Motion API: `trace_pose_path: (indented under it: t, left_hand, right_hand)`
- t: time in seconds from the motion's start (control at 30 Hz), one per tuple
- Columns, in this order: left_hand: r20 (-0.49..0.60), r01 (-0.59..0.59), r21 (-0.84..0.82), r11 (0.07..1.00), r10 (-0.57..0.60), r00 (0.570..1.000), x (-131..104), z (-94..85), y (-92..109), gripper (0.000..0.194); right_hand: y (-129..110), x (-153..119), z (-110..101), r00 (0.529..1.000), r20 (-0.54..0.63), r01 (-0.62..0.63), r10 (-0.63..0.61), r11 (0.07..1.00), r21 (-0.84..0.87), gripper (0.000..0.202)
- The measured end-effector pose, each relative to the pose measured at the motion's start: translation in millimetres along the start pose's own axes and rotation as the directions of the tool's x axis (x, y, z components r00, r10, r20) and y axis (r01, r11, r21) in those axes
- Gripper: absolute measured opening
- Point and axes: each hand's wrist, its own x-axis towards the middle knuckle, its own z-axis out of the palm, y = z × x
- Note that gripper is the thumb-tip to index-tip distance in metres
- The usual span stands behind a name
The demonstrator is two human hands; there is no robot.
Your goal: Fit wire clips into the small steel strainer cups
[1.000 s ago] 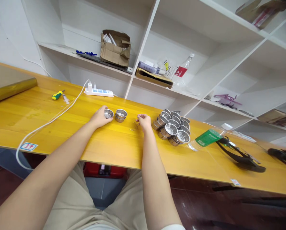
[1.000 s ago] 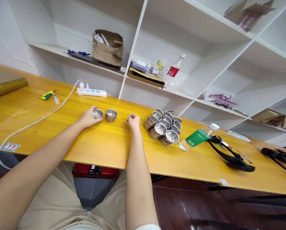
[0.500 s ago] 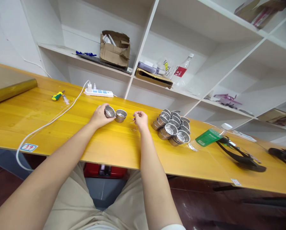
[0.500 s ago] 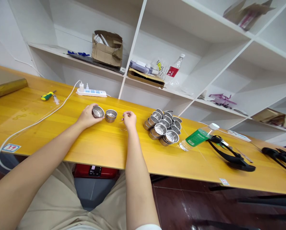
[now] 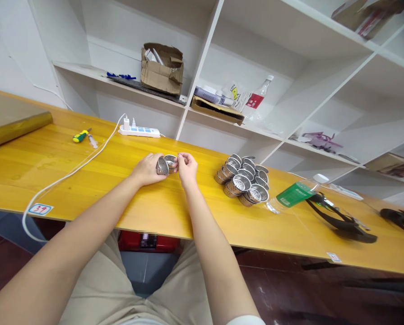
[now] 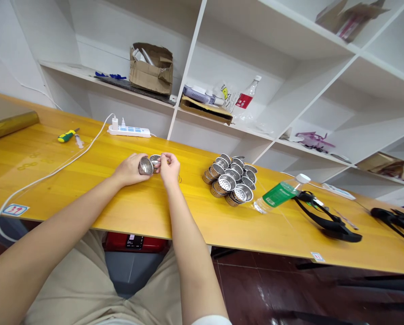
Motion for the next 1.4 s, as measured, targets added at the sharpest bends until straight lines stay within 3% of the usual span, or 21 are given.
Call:
trace_pose_path:
  t: [0.17,0.37,0.87,1.27,1.4]
  left_hand:
    - [0.054,-0.124,0.105,0.987,0.118,0.991,-0.1,4.1,16.3,0.053]
    - [0.090,-0.118,0.166,0.979,0.104,0.990,0.9,8.7,25.6,0.053]
    - [0.054,-0.102,0.195,0.975,0.094,0.994,0.1,12.5,17.7,0.059]
    - [0.006,-0.171,0.269,0.948,0.175,0.984,-0.3,13.7,15.0,0.052]
    - [-0.005,-0.180,0.278,0.944,0.189,0.982,-0.2,11.7,15.7,0.051]
  right_hand:
    - [5.3,-6.2,12.2,0.996,-0.071,-0.048,0.057,0.991,0.128,0.009]
    - [10.5,-5.0,16.7,0.974,-0.066,-0.185,0.216,0.932,0.313,0.013]
    - [3.3,-6.8,15.0,0.935,-0.022,-0.321,0.355,0.869,0.378,0.016]
    - [4.0,-5.4,13.9,0.931,0.016,-0.338,0.364,0.847,0.411,0.018]
    - [5.7,-4.7,12.9,0.929,0.039,-0.358,0.368,0.866,0.349,0.017]
